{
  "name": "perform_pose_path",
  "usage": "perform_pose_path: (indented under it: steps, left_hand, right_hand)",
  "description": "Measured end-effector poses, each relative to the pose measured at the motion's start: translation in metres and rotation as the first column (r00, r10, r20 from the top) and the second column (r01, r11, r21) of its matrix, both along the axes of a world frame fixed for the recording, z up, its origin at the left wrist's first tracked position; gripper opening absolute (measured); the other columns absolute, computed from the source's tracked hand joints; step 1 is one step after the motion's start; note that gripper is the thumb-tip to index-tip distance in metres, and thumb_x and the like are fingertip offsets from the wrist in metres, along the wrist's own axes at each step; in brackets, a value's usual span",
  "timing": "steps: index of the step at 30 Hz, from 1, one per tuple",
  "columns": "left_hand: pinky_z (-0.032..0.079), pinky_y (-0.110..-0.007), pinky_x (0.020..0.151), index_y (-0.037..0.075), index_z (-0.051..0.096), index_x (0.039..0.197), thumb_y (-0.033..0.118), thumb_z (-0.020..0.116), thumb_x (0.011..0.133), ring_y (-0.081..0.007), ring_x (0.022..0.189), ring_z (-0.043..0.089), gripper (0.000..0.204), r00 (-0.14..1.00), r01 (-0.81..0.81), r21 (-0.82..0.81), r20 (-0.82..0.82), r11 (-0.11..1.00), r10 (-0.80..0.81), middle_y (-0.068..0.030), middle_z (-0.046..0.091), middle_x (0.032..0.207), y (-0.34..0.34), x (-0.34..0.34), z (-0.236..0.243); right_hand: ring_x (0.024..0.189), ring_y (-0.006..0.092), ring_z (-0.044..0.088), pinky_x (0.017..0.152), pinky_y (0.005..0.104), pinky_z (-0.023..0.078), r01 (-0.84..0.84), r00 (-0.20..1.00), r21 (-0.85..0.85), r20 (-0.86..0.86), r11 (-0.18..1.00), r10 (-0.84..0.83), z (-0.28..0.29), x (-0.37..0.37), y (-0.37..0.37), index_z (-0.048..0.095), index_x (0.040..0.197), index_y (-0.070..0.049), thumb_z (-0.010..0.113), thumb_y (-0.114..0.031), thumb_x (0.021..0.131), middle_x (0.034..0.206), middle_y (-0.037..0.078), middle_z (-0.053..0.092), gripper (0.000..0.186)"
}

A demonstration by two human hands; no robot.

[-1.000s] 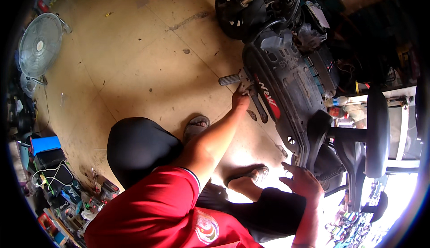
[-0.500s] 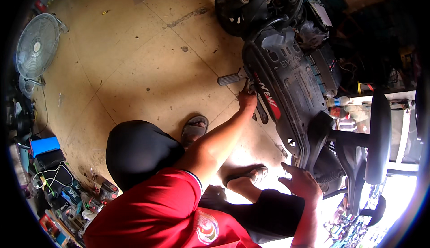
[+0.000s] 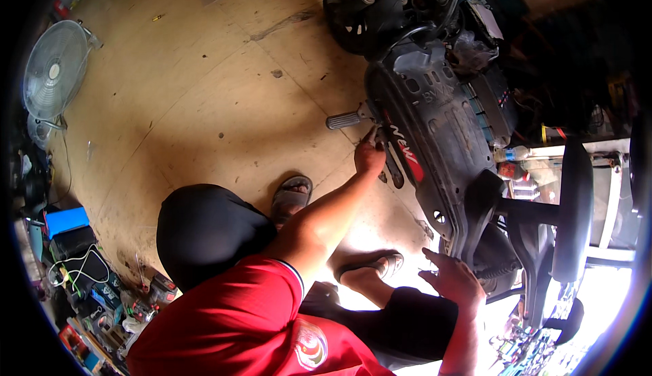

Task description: The person works on a scooter in a cluttered workshop, initially inspecting the footrest area. They retrieve a small black component from a shelf and examine it before returning to the scooter. Finally, they use a wrench to tighten a bolt on the scooter's footrest.

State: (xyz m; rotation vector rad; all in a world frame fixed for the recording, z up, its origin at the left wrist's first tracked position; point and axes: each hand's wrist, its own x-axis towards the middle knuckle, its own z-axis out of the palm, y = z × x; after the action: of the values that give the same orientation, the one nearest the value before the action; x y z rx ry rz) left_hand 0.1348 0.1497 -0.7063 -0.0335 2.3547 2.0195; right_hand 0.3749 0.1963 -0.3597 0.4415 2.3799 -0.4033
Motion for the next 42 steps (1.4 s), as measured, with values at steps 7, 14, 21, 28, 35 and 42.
perform_pose_path:
  steps: [7, 14, 21, 28, 35, 42]
  left_hand:
    - [0.054, -0.031, 0.073, 0.013, 0.054, 0.149, 0.007, 0.064, 0.091, -0.0187, 0.081, 0.069, 0.059, 0.98, 0.005, 0.022, 0.197, 1.0, -0.009, -0.0153, 0.076, 0.113, 0.014, -0.02, 0.001]
    - [0.053, -0.04, 0.101, -0.002, 0.063, 0.131, 0.011, 0.064, 0.091, -0.0347, 0.121, 0.064, 0.043, 0.965, 0.259, -0.192, 0.014, 0.947, -0.262, -0.0224, 0.066, 0.131, -0.007, 0.011, 0.036]
    - [0.057, -0.042, 0.091, 0.008, 0.076, 0.111, 0.018, 0.069, 0.089, -0.0343, 0.103, 0.071, 0.025, 0.877, 0.464, -0.298, 0.026, 0.834, -0.479, -0.0164, 0.075, 0.108, -0.025, 0.006, 0.075]
    - [0.057, -0.043, 0.085, 0.005, 0.078, 0.103, 0.022, 0.075, 0.087, -0.0323, 0.095, 0.073, 0.024, 0.518, 0.609, -0.704, 0.005, 0.365, -0.855, -0.0182, 0.076, 0.1, -0.091, -0.077, 0.244]
    - [0.054, -0.042, 0.092, 0.003, 0.073, 0.117, 0.023, 0.071, 0.089, -0.0354, 0.104, 0.07, 0.035, 0.588, 0.346, -0.935, 0.154, 0.075, -0.794, -0.0211, 0.073, 0.109, -0.17, -0.098, 0.418]
    - [0.052, -0.042, 0.1, 0.004, 0.067, 0.131, 0.03, 0.071, 0.091, -0.0364, 0.114, 0.067, 0.048, 0.495, 0.465, -0.855, 0.467, -0.231, -0.733, -0.0215, 0.07, 0.122, -0.183, -0.107, 0.365]
  right_hand:
    - [0.114, 0.0364, 0.067, 0.099, 0.0425, 0.052, -0.038, 0.995, -0.008, -0.097, 0.999, 0.037, 0.008, 0.007, 0.002, 0.06, 0.141, -0.009, 0.073, -0.033, 0.093, 0.128, 0.018, 0.068, 0.056]
    - [0.116, 0.0359, 0.066, 0.099, 0.0419, 0.053, -0.105, 0.966, 0.031, -0.233, 0.994, 0.109, 0.028, 0.002, -0.004, 0.059, 0.141, -0.007, 0.075, -0.033, 0.091, 0.128, 0.018, 0.068, 0.058]
    - [0.111, 0.0362, 0.067, 0.097, 0.0431, 0.052, -0.208, 0.857, 0.053, -0.471, 0.977, 0.207, 0.075, -0.024, -0.022, 0.063, 0.137, -0.007, 0.069, -0.034, 0.094, 0.119, 0.019, 0.071, 0.051]
    - [0.093, 0.0403, 0.069, 0.085, 0.0464, 0.054, -0.212, 0.75, 0.113, -0.617, 0.971, 0.236, 0.102, -0.046, -0.013, 0.072, 0.117, -0.007, 0.07, -0.034, 0.093, 0.097, 0.023, 0.071, 0.037]
    - [0.087, 0.0399, 0.069, 0.079, 0.0454, 0.054, -0.052, 0.577, 0.08, -0.811, 0.995, 0.096, 0.111, -0.053, 0.0, 0.075, 0.096, -0.003, 0.071, -0.028, 0.093, 0.09, 0.022, 0.071, 0.025]
    - [0.087, 0.0397, 0.068, 0.08, 0.0484, 0.053, -0.007, 0.621, 0.089, -0.781, 0.996, 0.074, 0.107, -0.034, 0.009, 0.071, 0.112, -0.004, 0.07, -0.03, 0.093, 0.089, 0.02, 0.071, 0.032]
